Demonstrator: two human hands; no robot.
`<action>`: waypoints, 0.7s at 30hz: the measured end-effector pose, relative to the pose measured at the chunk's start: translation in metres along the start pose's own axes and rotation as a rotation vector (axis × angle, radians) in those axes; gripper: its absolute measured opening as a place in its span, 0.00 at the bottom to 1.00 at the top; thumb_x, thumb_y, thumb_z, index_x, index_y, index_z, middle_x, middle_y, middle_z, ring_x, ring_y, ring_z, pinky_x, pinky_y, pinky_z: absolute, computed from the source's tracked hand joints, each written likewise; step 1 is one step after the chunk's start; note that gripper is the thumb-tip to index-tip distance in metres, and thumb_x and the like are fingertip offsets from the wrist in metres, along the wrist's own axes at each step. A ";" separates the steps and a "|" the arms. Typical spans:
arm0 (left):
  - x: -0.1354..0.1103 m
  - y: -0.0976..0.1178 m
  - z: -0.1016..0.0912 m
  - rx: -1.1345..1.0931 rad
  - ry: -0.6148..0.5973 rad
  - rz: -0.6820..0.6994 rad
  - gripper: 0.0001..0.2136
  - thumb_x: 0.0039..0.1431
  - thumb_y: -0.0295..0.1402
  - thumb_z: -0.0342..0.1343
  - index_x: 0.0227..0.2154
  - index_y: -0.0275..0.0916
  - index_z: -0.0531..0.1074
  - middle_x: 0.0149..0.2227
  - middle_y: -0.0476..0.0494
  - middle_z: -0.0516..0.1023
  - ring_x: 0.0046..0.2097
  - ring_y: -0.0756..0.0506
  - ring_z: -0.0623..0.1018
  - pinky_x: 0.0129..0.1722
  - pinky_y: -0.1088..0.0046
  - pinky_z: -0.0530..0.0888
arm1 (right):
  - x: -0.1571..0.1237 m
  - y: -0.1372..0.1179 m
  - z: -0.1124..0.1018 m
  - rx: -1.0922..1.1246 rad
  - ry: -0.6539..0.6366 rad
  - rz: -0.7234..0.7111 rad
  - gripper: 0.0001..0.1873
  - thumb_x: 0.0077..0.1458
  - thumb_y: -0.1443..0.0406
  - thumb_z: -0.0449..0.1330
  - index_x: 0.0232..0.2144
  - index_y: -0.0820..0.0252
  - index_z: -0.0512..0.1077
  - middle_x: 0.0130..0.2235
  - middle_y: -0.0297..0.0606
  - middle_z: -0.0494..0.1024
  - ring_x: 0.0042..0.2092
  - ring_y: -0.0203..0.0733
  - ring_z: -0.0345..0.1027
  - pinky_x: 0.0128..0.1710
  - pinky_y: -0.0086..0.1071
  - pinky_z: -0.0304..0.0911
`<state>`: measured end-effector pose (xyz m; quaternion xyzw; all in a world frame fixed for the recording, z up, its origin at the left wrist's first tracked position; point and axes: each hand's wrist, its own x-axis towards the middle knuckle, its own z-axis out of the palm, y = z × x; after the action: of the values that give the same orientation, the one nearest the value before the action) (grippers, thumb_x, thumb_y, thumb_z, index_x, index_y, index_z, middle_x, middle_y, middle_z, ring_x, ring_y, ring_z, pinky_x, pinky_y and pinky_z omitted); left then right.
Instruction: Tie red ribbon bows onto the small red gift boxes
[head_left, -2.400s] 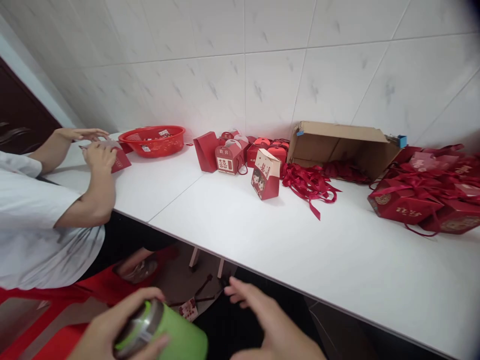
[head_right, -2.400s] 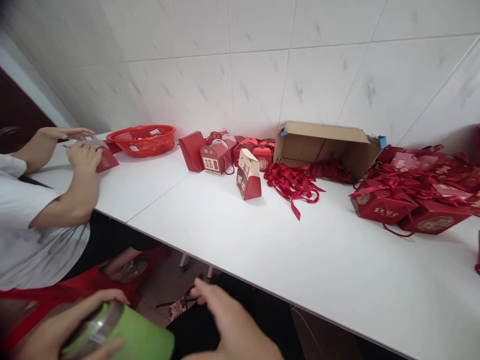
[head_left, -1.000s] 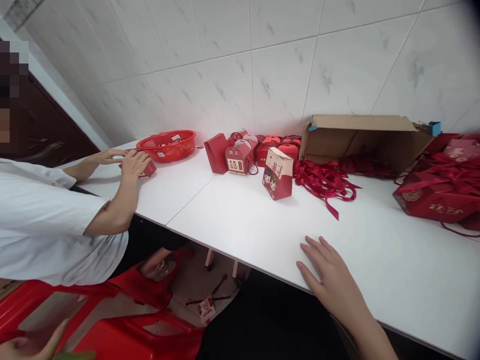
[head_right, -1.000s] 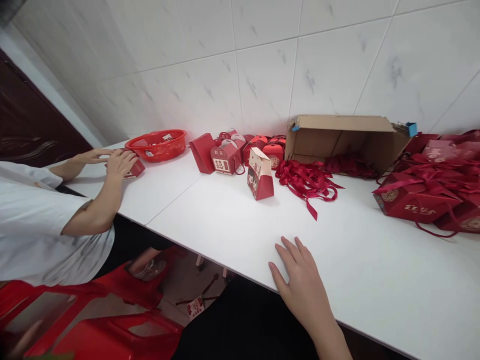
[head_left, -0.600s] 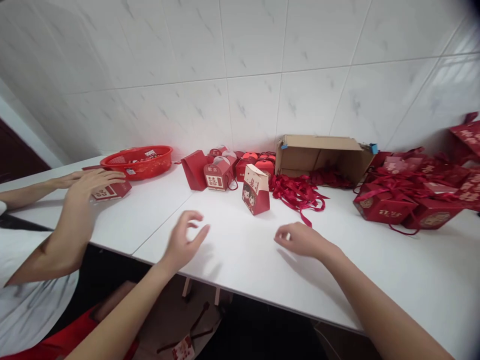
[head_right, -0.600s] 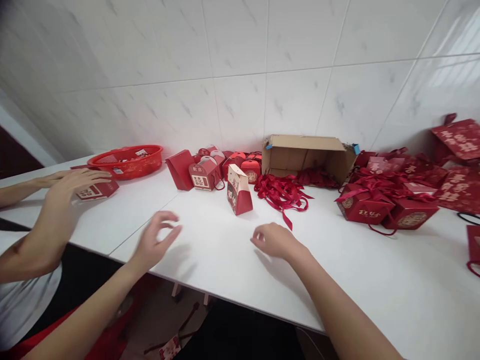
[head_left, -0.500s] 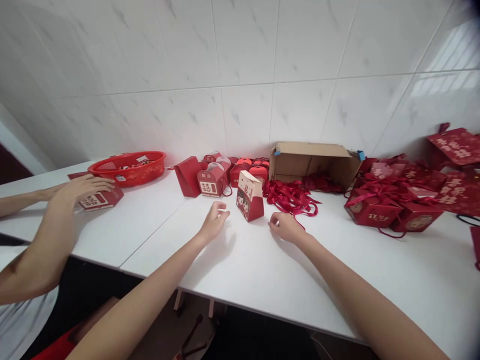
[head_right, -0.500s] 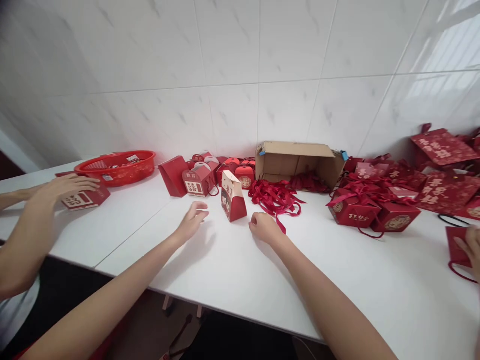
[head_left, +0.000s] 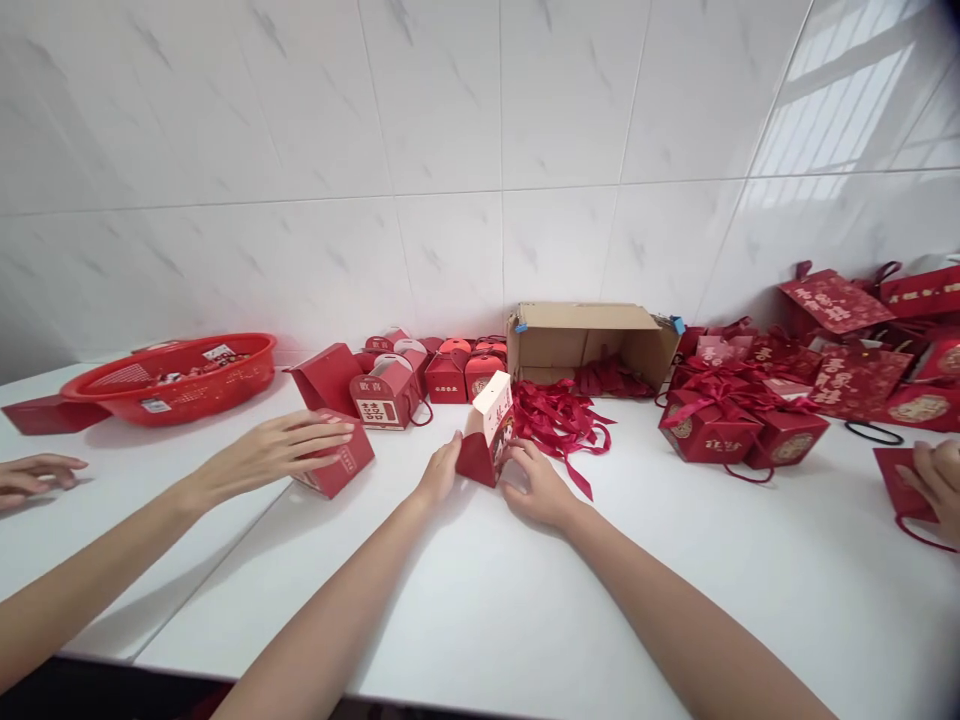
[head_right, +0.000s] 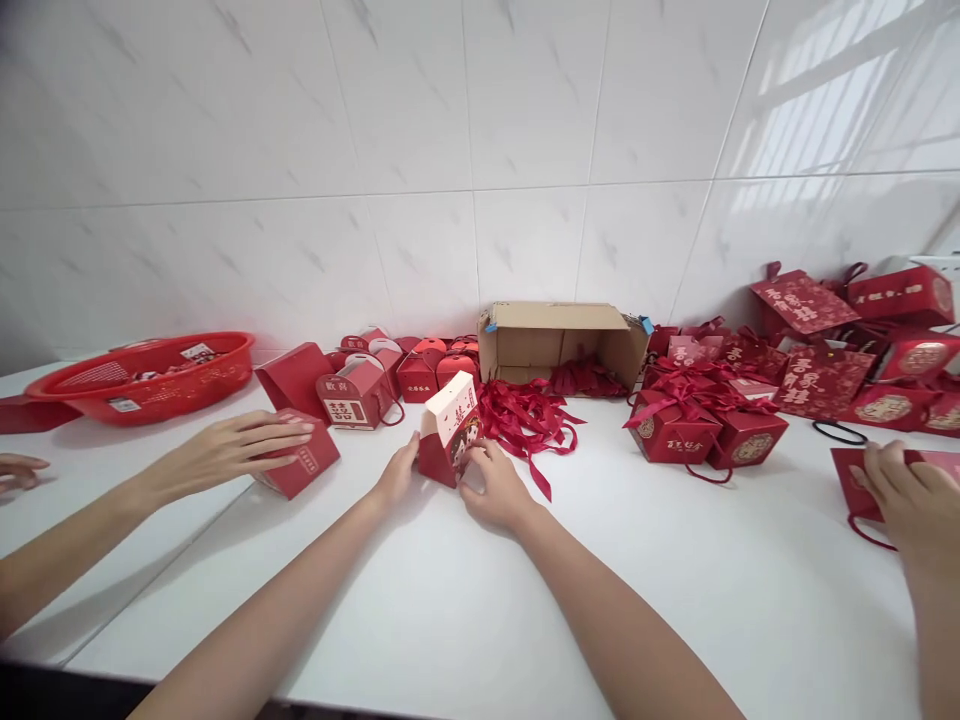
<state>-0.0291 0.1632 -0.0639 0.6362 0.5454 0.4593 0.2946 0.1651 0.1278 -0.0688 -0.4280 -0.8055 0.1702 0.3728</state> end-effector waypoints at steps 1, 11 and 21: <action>0.001 0.000 -0.001 -0.033 -0.038 0.009 0.25 0.65 0.43 0.36 0.27 0.40 0.77 0.28 0.41 0.80 0.36 0.40 0.79 0.38 0.62 0.75 | 0.000 0.000 -0.001 0.035 -0.004 -0.012 0.14 0.48 0.69 0.58 0.40 0.56 0.68 0.54 0.41 0.65 0.57 0.45 0.58 0.57 0.40 0.56; -0.010 0.009 -0.006 -0.096 -0.272 0.142 0.21 0.62 0.44 0.43 0.23 0.41 0.77 0.31 0.40 0.81 0.40 0.39 0.79 0.47 0.61 0.71 | -0.002 0.009 0.005 0.263 0.175 0.340 0.42 0.42 0.52 0.66 0.55 0.56 0.52 0.52 0.47 0.70 0.51 0.51 0.67 0.46 0.43 0.64; 0.004 -0.012 -0.016 0.148 0.122 0.113 0.06 0.50 0.36 0.55 0.29 0.41 0.73 0.37 0.40 0.77 0.42 0.39 0.75 0.45 0.58 0.71 | -0.002 0.003 -0.002 0.286 0.257 0.407 0.33 0.46 0.58 0.62 0.52 0.60 0.56 0.50 0.49 0.72 0.50 0.51 0.68 0.47 0.43 0.64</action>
<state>-0.0486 0.1679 -0.0664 0.6568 0.5581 0.4716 0.1866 0.1695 0.1278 -0.0705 -0.5422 -0.6168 0.2979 0.4866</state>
